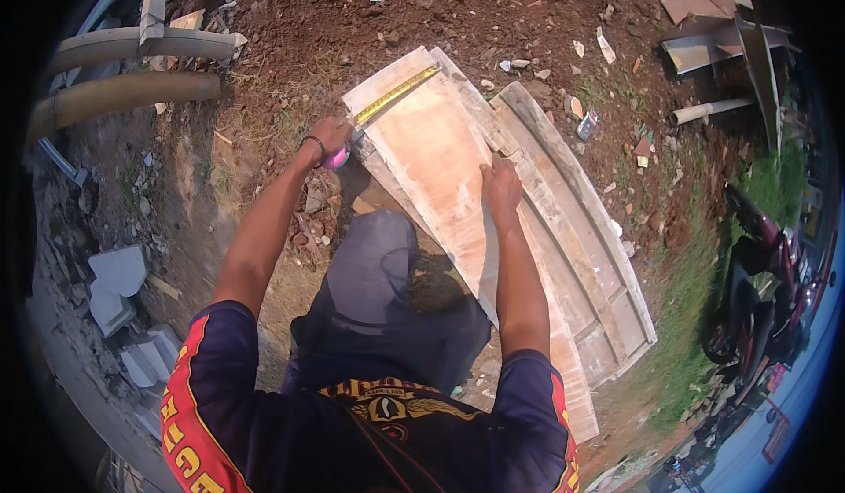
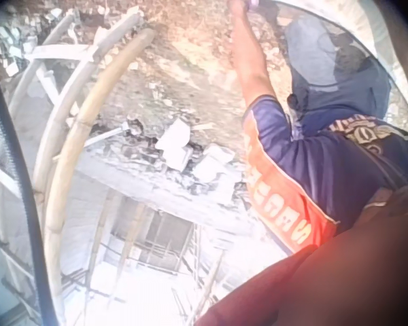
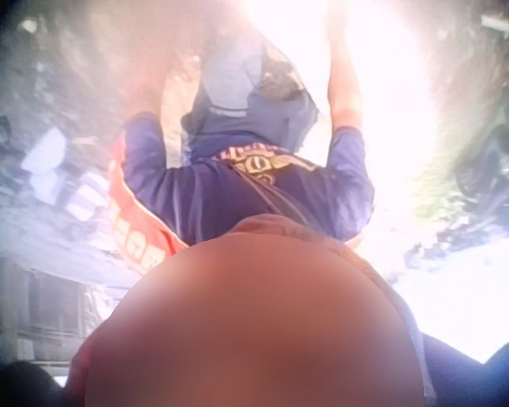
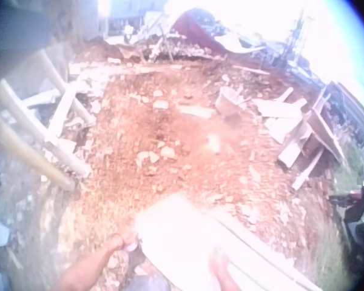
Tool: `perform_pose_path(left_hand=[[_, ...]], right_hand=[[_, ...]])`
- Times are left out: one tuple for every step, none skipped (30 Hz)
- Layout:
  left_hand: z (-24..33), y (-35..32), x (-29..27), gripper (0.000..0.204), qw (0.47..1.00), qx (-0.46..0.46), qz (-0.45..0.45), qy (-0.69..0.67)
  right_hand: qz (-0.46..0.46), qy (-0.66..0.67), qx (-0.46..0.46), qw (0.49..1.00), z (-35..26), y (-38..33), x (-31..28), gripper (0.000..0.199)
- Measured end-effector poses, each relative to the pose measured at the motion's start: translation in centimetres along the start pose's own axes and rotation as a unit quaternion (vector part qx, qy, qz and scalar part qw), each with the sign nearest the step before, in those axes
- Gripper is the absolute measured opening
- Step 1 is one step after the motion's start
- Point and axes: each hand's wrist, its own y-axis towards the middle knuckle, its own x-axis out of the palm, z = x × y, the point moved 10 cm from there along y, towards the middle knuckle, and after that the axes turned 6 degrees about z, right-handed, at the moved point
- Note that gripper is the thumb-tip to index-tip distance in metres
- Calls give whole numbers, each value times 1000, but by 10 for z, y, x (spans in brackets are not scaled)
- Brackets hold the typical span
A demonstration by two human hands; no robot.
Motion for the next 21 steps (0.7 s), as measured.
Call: perform_pose_path(left_hand=[[2,1,-1,46,1000,10,2,7],[-1,1,0,46,1000,3,-2,20],[-3,1,-1,46,1000,1,0,27],[-7,-1,-2,46,999,-3,2,33],[-10,-4,-3,47,1000,-3,3,29],[-15,-7,-3,47,1000,-3,3,26],[-22,-9,-2,47,999,-14,-4,35],[-25,-11,0,47,1000,-6,-9,18],[-30,-12,3,48,1000,-7,-21,13],[-35,-12,6,48,1000,-8,-24,6],[-39,-11,9,49,999,-7,-31,5],[-42,-9,11,50,1000,-5,-28,4],[-43,-7,11,50,1000,6,-18,-1],[-45,-5,10,51,1000,10,-8,-5],[-45,-4,8,51,1000,22,8,-12],[-45,-3,8,52,999,30,12,-16],[-44,-2,6,53,999,36,19,-17],[-44,-2,6,53,999,39,14,-13],[-44,-2,4,53,999,39,16,-7],[-44,-2,6,53,999,33,-2,-3],[-44,-2,6,54,1000,24,-14,3]], right_hand=[[-15,-10,-24,1000,-3,-2,6,37],[-6,-16,-47,999,-6,-3,9,37],[-20,-27,-64,997,-9,-5,15,37],[2,-19,-63,998,-8,-5,14,36],[4,-14,-57,998,-7,-6,16,35],[-8,-9,-44,999,-5,-6,20,34],[-15,-15,-39,999,-4,-6,23,35],[-38,-24,-29,999,-1,-6,28,36],[-42,-30,-24,998,0,-5,29,37],[-55,-27,-20,998,0,-5,31,37],[-50,-22,-21,998,0,-4,29,36],[-46,-20,-14,999,2,-4,28,36],[-46,-21,-24,998,0,-3,27,36],[-50,-24,-24,998,0,-3,28,36],[-56,-26,-27,998,0,-3,29,35],[-51,-29,-26,998,1,-3,28,35],[-48,-31,-29,998,0,-3,28,35],[-44,-31,-32,998,0,-4,28,35],[-36,-23,-32,999,-1,-4,26,35],[-28,-16,-31,999,-2,-5,24,35],[-18,-12,-25,999,-2,-6,21,35]])
